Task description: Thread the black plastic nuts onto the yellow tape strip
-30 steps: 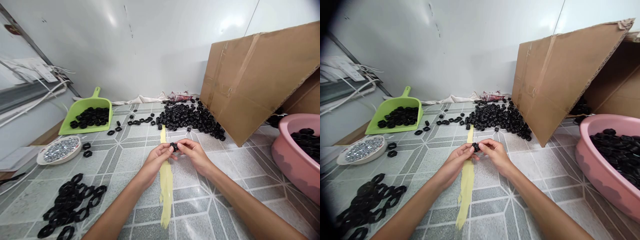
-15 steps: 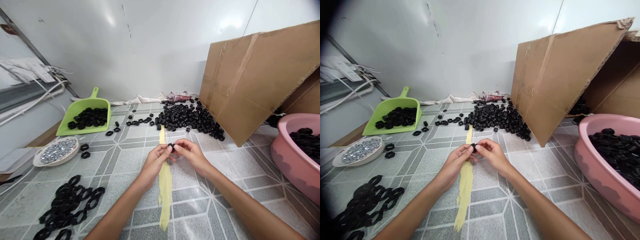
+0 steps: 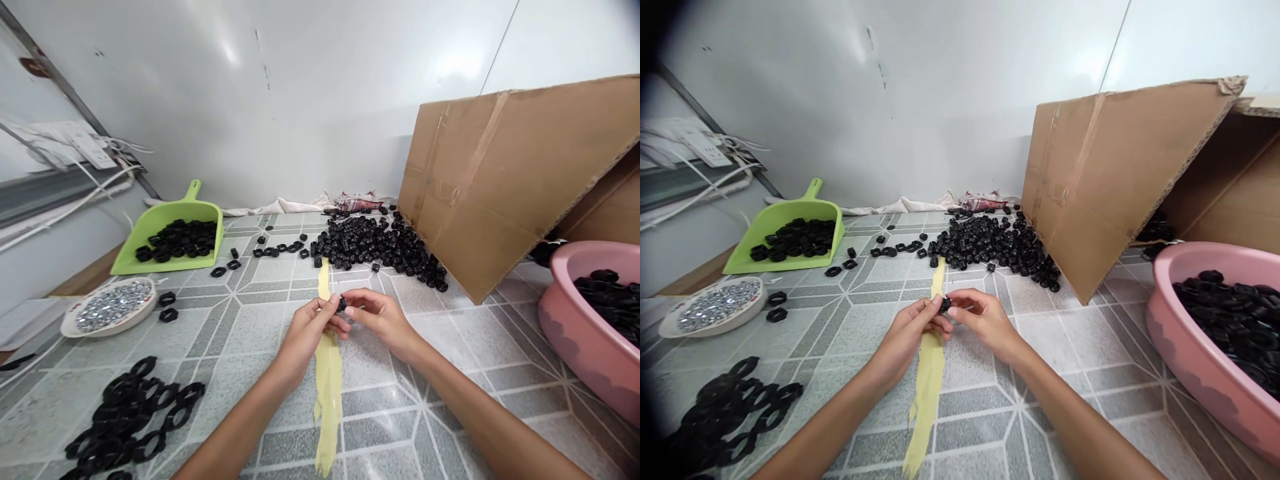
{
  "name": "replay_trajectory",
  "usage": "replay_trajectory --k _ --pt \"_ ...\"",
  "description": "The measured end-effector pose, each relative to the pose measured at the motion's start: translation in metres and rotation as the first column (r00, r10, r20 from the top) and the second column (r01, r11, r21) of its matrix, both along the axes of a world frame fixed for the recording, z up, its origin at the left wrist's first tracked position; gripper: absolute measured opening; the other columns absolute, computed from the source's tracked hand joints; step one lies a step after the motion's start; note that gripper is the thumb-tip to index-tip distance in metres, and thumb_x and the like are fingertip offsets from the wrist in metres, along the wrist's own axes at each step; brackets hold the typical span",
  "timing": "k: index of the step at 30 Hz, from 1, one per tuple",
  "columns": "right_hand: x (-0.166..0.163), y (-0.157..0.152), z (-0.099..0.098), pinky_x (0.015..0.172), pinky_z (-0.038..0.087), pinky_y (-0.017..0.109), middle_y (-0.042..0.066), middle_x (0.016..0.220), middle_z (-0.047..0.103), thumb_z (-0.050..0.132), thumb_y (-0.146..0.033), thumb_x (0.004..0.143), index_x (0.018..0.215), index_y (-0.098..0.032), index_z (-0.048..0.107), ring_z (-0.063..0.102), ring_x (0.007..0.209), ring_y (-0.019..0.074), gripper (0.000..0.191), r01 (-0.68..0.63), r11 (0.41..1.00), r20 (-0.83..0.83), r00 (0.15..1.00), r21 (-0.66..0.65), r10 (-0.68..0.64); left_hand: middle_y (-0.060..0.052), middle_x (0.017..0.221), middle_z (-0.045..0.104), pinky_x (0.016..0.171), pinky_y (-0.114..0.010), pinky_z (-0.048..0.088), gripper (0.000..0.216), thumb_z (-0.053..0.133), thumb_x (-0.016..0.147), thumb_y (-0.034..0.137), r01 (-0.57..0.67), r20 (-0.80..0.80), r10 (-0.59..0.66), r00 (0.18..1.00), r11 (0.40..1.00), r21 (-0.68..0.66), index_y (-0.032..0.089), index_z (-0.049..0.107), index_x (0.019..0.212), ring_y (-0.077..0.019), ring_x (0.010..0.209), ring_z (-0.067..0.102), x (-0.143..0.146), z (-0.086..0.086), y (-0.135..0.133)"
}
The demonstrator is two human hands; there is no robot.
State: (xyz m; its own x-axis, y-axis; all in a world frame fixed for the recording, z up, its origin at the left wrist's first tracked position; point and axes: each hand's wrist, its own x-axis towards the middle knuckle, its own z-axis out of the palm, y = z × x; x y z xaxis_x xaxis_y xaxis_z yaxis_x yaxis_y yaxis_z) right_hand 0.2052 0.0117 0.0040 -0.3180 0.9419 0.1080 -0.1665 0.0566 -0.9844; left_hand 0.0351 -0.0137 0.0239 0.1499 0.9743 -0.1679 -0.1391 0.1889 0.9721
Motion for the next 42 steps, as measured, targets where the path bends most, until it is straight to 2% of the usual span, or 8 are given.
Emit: replay_trajectory --k 7,13,21,27,31,35,38,42 --pt "-0.004 -0.003 0.001 0.078 0.047 0.035 0.003 0.091 0.069 0.078 -0.036 0.078 0.091 -0.022 0.074 0.062 0.083 0.0182 0.019 0.027 1.0 -0.024 0.999 0.007 -0.027 -0.007 0.07 0.073 0.067 -0.029 0.049 0.042 0.06 0.088 0.057 -0.005 -0.001 0.005 1.0 1.0 -0.023 0.015 0.063 0.086 -0.0178 0.061 0.066 0.001 0.004 -0.002" --pt "-0.006 -0.005 0.003 0.077 0.046 0.035 0.004 0.088 0.068 0.079 -0.039 0.076 0.092 -0.021 0.072 0.06 0.081 0.0177 0.025 0.038 0.999 -0.038 0.999 -0.033 -0.039 -0.006 0.069 0.071 0.066 -0.029 0.049 0.042 0.059 0.088 0.057 0.001 0.003 -0.001 1.0 1.0 -0.014 0.015 0.063 0.084 -0.018 0.06 0.065 0.001 0.007 -0.002" --pt "-0.007 -0.006 0.006 0.07 0.043 0.031 0.0 0.069 0.06 0.072 -0.047 0.082 0.077 -0.018 0.062 0.055 0.068 0.0146 0.031 0.055 0.998 0.039 0.998 -0.022 -0.054 -0.005 0.065 0.068 0.064 -0.027 0.047 0.046 0.058 0.088 0.06 0.013 -0.03 -0.012 0.999 1.0 0.006 0.015 0.063 0.077 -0.0166 0.06 0.062 0.002 0.004 -0.002" --pt "-0.007 -0.006 0.005 0.07 0.046 0.03 0.0 0.08 0.061 0.072 -0.044 0.082 0.101 -0.022 0.064 0.058 0.073 0.0154 0.031 0.014 1.0 -0.036 0.999 -0.012 -0.015 -0.003 0.068 0.067 0.065 -0.026 0.047 0.042 0.061 0.087 0.057 0.017 -0.023 -0.017 1.0 1.0 0.012 0.015 0.063 0.079 -0.0146 0.06 0.061 0.003 0.002 -0.001" --pt "-0.008 -0.005 0.005 0.075 0.048 0.032 0.003 0.087 0.065 0.075 -0.04 0.08 0.096 -0.02 0.066 0.06 0.081 0.0171 0.027 0.001 0.999 -0.042 0.999 -0.048 -0.003 -0.003 0.071 0.066 0.065 -0.025 0.047 0.039 0.062 0.088 0.054 0.014 -0.004 -0.014 1.0 0.999 0.038 0.015 0.065 0.082 -0.014 0.062 0.06 0.003 0.0 0.0" --pt "-0.009 -0.006 0.005 0.074 0.048 0.032 0.002 0.082 0.066 0.079 -0.041 0.076 0.094 -0.019 0.065 0.061 0.078 0.017 0.031 0.031 0.997 -0.028 0.999 -0.063 -0.033 -0.002 0.071 0.065 0.065 -0.025 0.046 0.038 0.062 0.088 0.053 0.015 0.005 -0.016 1.0 0.999 0.05 0.016 0.065 0.083 -0.0138 0.061 0.06 0.003 0.0 0.0" --pt "-0.011 -0.009 0.005 0.069 0.046 0.031 0.001 0.073 0.064 0.071 -0.048 0.083 0.083 -0.019 0.061 0.058 0.07 0.0155 0.031 0.059 0.997 0.032 0.998 -0.042 -0.058 -0.002 0.072 0.066 0.065 -0.025 0.046 0.035 0.065 0.086 0.051 0.038 0.021 -0.039 0.999 0.997 0.073 0.016 0.064 0.085 -0.0132 0.062 0.06 0.003 0.002 -0.001" --pt "-0.012 -0.013 0.006 0.059 0.039 0.028 0.0 0.063 0.059 0.054 -0.056 0.093 0.068 -0.019 0.055 0.05 0.059 0.0134 0.045 0.093 0.995 0.174 0.98 0.033 -0.097 -0.002 0.075 0.066 0.067 -0.025 0.046 0.032 0.062 0.09 0.049 0.085 0.018 -0.087 0.996 0.994 0.074 0.017 0.064 0.092 -0.0131 0.064 0.059 0.005 0.004 -0.004"
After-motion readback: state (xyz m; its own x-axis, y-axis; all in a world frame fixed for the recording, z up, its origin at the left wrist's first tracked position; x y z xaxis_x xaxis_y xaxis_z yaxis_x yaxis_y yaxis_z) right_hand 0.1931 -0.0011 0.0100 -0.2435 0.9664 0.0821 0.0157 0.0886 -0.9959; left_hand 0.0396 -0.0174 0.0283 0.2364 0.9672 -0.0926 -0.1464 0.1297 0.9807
